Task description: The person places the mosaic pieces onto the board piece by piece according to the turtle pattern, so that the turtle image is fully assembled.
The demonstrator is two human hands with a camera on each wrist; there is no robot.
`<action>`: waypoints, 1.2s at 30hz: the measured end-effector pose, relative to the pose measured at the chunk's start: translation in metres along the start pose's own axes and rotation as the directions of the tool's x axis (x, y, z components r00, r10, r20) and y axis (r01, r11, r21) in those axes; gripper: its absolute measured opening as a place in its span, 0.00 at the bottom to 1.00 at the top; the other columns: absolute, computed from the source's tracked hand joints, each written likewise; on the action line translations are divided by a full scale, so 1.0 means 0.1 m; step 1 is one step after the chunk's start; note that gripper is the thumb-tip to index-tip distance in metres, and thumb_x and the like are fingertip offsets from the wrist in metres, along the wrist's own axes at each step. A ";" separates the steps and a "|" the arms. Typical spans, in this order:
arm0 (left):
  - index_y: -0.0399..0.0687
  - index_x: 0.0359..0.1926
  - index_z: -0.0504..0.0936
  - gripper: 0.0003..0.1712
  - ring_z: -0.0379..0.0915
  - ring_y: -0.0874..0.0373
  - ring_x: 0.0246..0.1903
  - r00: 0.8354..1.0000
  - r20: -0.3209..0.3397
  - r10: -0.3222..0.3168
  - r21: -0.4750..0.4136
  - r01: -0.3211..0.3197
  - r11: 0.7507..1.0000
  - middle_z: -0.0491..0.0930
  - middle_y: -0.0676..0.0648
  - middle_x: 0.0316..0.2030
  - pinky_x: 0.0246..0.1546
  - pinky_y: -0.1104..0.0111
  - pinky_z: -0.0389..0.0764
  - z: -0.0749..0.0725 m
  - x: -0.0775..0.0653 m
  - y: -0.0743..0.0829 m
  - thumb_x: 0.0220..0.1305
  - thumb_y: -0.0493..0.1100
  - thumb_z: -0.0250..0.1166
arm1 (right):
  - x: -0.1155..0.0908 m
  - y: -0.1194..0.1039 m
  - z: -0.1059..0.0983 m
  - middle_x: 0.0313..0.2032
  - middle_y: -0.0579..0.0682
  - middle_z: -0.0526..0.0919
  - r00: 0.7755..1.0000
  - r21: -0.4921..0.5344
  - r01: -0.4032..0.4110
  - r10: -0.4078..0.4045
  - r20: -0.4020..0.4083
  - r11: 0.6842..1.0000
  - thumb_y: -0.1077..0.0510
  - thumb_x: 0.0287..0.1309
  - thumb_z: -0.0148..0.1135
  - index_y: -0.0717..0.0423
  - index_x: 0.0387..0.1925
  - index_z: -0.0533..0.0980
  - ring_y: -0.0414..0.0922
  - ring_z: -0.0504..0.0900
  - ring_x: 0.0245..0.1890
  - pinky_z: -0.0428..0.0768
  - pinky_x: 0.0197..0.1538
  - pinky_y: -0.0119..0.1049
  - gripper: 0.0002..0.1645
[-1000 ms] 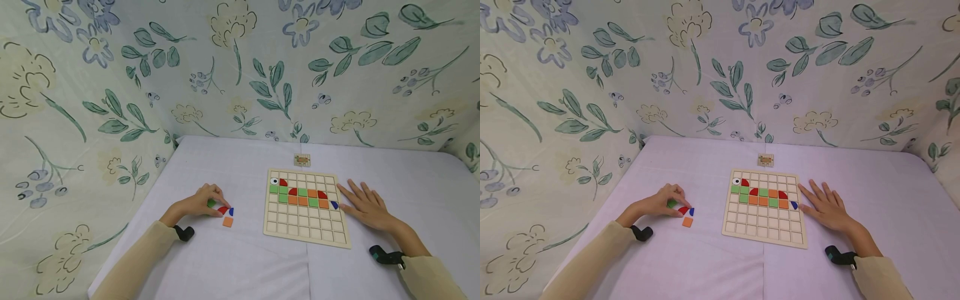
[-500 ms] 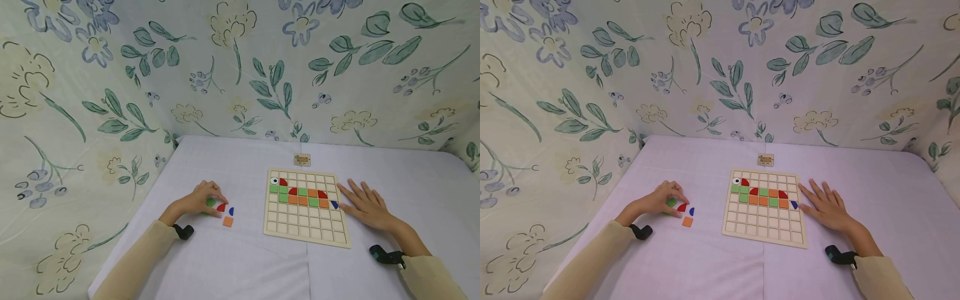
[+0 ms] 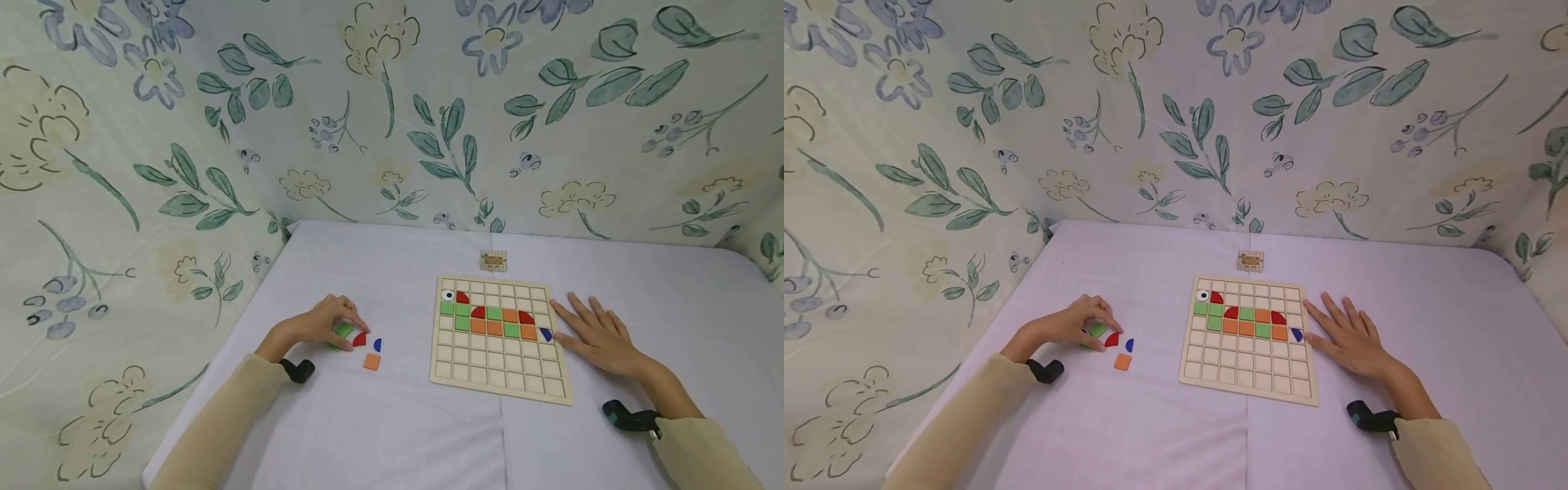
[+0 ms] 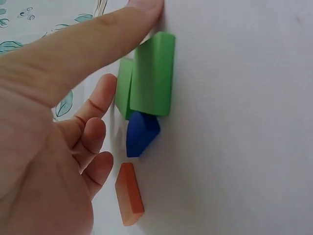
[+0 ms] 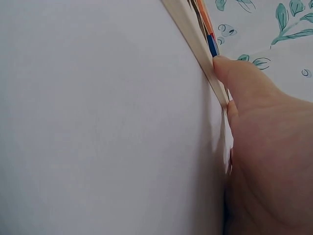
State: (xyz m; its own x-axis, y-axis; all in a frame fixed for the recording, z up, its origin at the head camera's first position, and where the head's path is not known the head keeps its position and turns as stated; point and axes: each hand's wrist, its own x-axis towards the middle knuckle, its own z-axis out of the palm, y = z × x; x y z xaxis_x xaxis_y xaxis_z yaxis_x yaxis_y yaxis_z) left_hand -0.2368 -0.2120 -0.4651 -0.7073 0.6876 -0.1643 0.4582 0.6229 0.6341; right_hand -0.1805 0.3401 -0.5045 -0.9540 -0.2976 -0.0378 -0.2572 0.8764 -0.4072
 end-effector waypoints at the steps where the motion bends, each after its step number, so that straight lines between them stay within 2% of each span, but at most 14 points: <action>1: 0.57 0.48 0.89 0.19 0.59 0.52 0.49 1.000 -0.010 0.002 0.007 -0.002 1.000 0.73 0.52 0.47 0.44 0.59 0.62 0.01 0.00 0.00 0.52 0.46 0.79 | 0.00 0.01 0.00 0.77 0.65 0.36 1.000 0.001 0.000 0.000 -0.001 1.000 0.38 0.72 0.50 0.45 0.80 0.43 0.71 0.26 0.73 0.25 0.65 0.68 0.46; 6: 0.59 0.45 0.89 0.18 0.60 0.53 0.49 0.997 -0.070 0.012 0.087 -0.005 0.996 0.73 0.53 0.46 0.45 0.58 0.61 0.05 0.00 0.01 0.51 0.48 0.80 | 0.00 0.02 0.01 0.77 0.64 0.37 1.000 -0.001 0.004 -0.004 -0.024 1.000 0.38 0.72 0.50 0.44 0.80 0.43 0.70 0.26 0.73 0.24 0.65 0.68 0.45; 12: 0.62 0.45 0.87 0.19 0.60 0.57 0.46 0.989 -0.141 0.035 0.230 -0.002 0.973 0.73 0.56 0.44 0.45 0.59 0.61 0.13 0.01 0.04 0.52 0.55 0.78 | 0.00 0.01 0.00 0.77 0.65 0.37 1.000 -0.003 0.012 -0.013 -0.022 1.000 0.39 0.72 0.50 0.45 0.80 0.43 0.71 0.27 0.73 0.25 0.65 0.68 0.45; 18: 0.60 0.43 0.87 0.18 0.61 0.57 0.45 0.979 -0.195 0.058 0.295 0.002 0.956 0.73 0.55 0.43 0.44 0.60 0.62 0.17 0.01 0.05 0.51 0.54 0.79 | 0.00 0.01 0.00 0.77 0.65 0.37 1.000 -0.009 0.009 -0.009 -0.016 1.000 0.39 0.72 0.50 0.46 0.80 0.43 0.71 0.27 0.73 0.26 0.65 0.69 0.46; 21: 0.61 0.42 0.87 0.17 0.61 0.57 0.45 0.978 -0.201 0.063 0.296 0.000 0.955 0.73 0.55 0.43 0.44 0.61 0.62 0.18 0.02 0.05 0.50 0.54 0.79 | 0.01 0.01 0.01 0.77 0.66 0.37 1.000 -0.009 0.007 -0.007 -0.013 1.000 0.38 0.72 0.50 0.46 0.80 0.44 0.71 0.27 0.73 0.26 0.65 0.69 0.46; 27: 0.60 0.41 0.89 0.15 0.61 0.56 0.46 0.978 -0.193 0.081 0.246 -0.032 0.969 0.74 0.54 0.44 0.44 0.59 0.62 0.18 0.02 0.05 0.51 0.51 0.79 | 0.01 0.01 0.03 0.77 0.66 0.37 1.000 -0.013 0.002 -0.002 -0.011 1.000 0.38 0.72 0.50 0.46 0.80 0.43 0.71 0.27 0.73 0.26 0.65 0.69 0.46; 32: 0.60 0.39 0.89 0.12 0.62 0.55 0.47 0.979 -0.190 0.074 0.212 -0.032 0.977 0.74 0.53 0.45 0.45 0.58 0.62 0.18 0.02 0.05 0.52 0.50 0.78 | 0.02 0.02 0.03 0.77 0.66 0.37 1.000 -0.016 0.004 -0.004 -0.013 1.000 0.38 0.72 0.50 0.46 0.80 0.43 0.71 0.27 0.73 0.26 0.65 0.69 0.46; 36: 0.59 0.35 0.88 0.08 0.61 0.55 0.47 0.978 -0.197 0.071 0.194 -0.032 0.980 0.74 0.52 0.45 0.46 0.58 0.61 0.19 0.01 0.05 0.53 0.49 0.78 | 0.02 0.02 0.03 0.77 0.65 0.37 1.000 -0.019 0.003 -0.003 -0.012 1.000 0.37 0.71 0.50 0.46 0.80 0.43 0.70 0.26 0.73 0.25 0.65 0.68 0.46</action>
State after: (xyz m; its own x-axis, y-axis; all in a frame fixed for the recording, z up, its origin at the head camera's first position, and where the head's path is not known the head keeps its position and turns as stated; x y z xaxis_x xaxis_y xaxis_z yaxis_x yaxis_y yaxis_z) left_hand -0.2254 -0.2011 -0.4765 -0.7652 0.6429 0.0332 0.5765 0.6613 0.4800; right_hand -0.1821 0.3399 -0.5084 -0.9550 -0.2956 -0.0251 -0.2630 0.8826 -0.3898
